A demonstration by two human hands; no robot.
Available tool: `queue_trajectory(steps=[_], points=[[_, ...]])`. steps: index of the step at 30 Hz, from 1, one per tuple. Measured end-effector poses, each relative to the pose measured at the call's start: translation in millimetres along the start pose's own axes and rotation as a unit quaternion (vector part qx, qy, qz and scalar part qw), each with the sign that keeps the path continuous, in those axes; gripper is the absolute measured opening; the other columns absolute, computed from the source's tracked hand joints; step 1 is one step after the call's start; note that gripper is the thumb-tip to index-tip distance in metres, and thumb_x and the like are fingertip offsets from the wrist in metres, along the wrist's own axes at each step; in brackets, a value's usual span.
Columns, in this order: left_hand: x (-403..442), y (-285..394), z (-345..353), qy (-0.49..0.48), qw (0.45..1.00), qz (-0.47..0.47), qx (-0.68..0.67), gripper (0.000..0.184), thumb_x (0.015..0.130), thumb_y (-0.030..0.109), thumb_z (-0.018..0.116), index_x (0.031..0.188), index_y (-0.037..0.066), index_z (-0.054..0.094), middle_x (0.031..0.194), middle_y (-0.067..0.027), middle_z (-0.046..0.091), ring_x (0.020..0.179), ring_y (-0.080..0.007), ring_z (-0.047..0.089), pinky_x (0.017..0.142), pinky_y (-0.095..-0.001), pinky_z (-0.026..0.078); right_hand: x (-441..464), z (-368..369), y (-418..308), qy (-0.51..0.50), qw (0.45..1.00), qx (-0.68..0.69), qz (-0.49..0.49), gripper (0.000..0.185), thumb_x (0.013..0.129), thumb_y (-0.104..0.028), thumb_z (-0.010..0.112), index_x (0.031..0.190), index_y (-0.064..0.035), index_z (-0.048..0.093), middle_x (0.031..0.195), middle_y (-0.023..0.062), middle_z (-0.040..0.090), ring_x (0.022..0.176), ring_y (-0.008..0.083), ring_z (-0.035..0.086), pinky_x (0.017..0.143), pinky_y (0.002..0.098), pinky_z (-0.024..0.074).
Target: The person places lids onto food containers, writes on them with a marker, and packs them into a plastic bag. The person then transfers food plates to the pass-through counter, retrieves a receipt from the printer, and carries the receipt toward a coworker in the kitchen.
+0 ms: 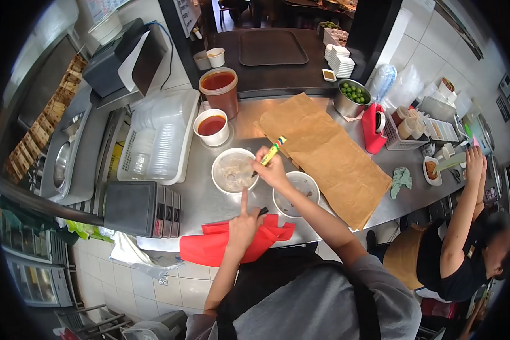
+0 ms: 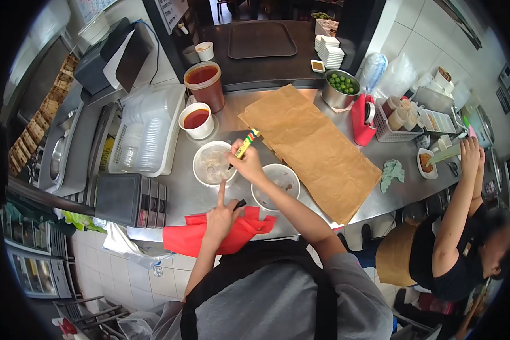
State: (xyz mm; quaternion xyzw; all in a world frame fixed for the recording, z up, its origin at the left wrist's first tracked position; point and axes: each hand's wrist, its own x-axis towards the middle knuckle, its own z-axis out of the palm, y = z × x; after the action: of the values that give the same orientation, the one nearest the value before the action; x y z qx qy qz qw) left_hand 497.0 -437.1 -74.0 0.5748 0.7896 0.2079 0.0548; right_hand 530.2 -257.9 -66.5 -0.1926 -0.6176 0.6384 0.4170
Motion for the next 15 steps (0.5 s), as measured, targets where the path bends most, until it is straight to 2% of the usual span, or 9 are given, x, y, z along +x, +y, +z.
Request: queue_trajectory(steps=[7,8,10,15], points=[[-12.3,7.9,21.9,0.011,0.999,0.042,-0.012,0.021,0.073,0.028,0.069,0.078,0.008,0.062,0.143,-0.0214,0.020,0.058,-0.0303,0.064,0.046,-0.0365,0.051,18.5,36.9,12.0,-0.069,0.997,-0.012,0.038,0.024,0.074,-0.009,0.067,0.067,-0.0069,0.044,0.053,-0.0028,0.046,0.041,0.0042,0.043,0.037,0.0214,0.0306],[-12.6,8.0,23.6,0.022,0.999,0.049,-0.007,0.022,0.073,0.027,0.069,0.073,0.006,0.059,0.143,-0.0226,0.020,0.055,-0.0292,0.063,0.044,-0.0360,0.050,19.1,39.5,13.0,-0.085,0.995,-0.012,0.040,0.024,0.074,-0.009,0.067,0.067,-0.0070,0.044,0.052,-0.0023,0.047,0.040,0.0047,0.043,0.036,0.0214,0.0307],[-12.4,8.3,25.0,0.034,0.998,0.053,-0.004,0.025,0.073,0.026,0.069,0.068,0.004,0.057,0.143,-0.0238,0.020,0.053,-0.0282,0.062,0.042,-0.0355,0.049,17.2,39.6,17.5,-0.101,0.993,-0.017,0.065,0.024,0.073,-0.009,0.067,0.066,-0.0066,0.044,0.051,-0.0028,0.045,0.043,0.0044,0.043,0.039,0.0220,0.0314],[-11.3,11.0,23.4,0.039,0.998,0.052,-0.001,0.026,0.072,0.026,0.069,0.067,0.004,0.056,0.143,-0.0240,0.020,0.052,-0.0283,0.062,0.042,-0.0355,0.050,14.8,41.6,21.5,-0.099,0.986,-0.137,0.005,0.020,0.070,-0.010,0.065,0.067,-0.0040,0.046,0.052,-0.0005,0.044,0.048,0.0064,0.043,0.045,0.0257,0.0338]])
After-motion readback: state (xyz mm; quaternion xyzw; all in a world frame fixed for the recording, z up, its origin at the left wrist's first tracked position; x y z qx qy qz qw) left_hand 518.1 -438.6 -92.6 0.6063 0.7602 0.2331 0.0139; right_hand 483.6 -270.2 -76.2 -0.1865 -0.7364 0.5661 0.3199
